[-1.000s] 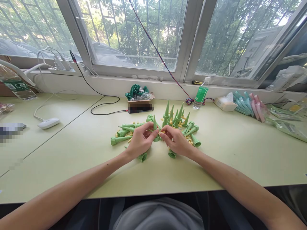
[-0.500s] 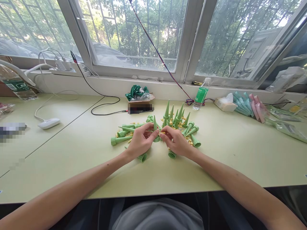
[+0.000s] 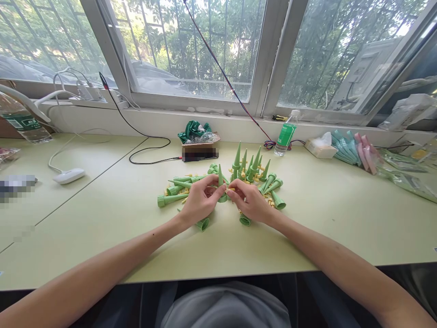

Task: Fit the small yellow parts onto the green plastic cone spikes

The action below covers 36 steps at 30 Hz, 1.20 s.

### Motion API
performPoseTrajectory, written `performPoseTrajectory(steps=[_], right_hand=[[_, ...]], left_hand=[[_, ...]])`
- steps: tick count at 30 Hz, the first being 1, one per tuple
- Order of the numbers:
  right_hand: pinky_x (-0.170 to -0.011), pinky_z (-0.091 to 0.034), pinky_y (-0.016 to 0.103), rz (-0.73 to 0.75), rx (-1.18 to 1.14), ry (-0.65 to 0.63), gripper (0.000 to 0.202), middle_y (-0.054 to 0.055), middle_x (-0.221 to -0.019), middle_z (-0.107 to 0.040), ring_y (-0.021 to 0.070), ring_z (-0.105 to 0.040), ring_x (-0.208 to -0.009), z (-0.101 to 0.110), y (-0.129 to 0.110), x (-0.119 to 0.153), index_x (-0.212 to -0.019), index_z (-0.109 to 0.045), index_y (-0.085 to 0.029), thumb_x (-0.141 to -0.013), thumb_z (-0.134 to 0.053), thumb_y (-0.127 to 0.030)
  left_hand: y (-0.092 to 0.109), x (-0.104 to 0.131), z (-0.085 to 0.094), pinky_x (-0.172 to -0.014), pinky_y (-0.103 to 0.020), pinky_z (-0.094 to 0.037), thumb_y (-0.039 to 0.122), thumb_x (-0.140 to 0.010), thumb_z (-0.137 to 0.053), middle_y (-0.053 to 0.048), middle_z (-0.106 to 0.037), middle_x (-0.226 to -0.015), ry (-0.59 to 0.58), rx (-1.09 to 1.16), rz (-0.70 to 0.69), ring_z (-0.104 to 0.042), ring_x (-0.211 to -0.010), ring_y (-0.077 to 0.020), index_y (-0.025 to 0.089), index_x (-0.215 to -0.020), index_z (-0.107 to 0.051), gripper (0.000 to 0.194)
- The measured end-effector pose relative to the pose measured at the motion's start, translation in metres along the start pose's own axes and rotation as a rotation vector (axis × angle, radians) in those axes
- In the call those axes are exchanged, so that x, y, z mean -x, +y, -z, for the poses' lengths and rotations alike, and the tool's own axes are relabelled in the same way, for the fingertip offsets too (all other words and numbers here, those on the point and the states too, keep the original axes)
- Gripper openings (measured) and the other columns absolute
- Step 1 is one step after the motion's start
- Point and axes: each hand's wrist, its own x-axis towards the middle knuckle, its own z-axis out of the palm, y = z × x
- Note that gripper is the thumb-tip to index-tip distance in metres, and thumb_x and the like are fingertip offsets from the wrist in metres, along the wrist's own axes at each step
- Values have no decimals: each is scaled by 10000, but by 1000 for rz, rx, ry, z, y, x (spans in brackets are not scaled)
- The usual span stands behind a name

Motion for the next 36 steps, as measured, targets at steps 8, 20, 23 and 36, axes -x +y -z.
performPoseTrajectory(steps=[8, 20, 23, 36], right_hand=[[-533, -340, 220, -4, 4, -2, 228, -54, -601, -483, 96, -412, -512, -1, 1, 1, -897, -513, -197, -1004, -447, -387], [-540, -345, 221, -2, 13, -4, 234, -44, -619, -508, 99, -424, -529, -1, 1, 0, -892, -514, -194, -1004, -446, -388], [-539, -349, 222, -9, 12, -2, 240, -44, -617, -506, 100, -423, -527, 0, 0, 0, -887, -513, -196, -1003, -446, -395], [-546, -315, 214, 42, 53, 39, 265, -60, -601, -430, 94, -344, -534, 0, 2, 0, -829, -494, -199, -1005, -444, -392]], left_hand=[[0, 0, 0, -459, -185, -386, 353, -899, -603, -14, -604, -818, -6, -18, -3, -536, -595, -88, 168, -854, -566, 194], [-1, 0, 0, -446, -182, -375, 374, -896, -608, -15, -587, -800, -11, -2, -6, -524, -583, -88, 163, -877, -583, 213], [-1, 0, 0, -440, -183, -373, 389, -895, -608, -14, -580, -795, -10, 1, -11, -518, -580, -87, 166, -891, -594, 224], [0, 3, -1, -502, -207, -419, 367, -879, -643, -33, -610, -827, 23, -41, -86, -568, -633, -114, 165, -913, -628, 205]])
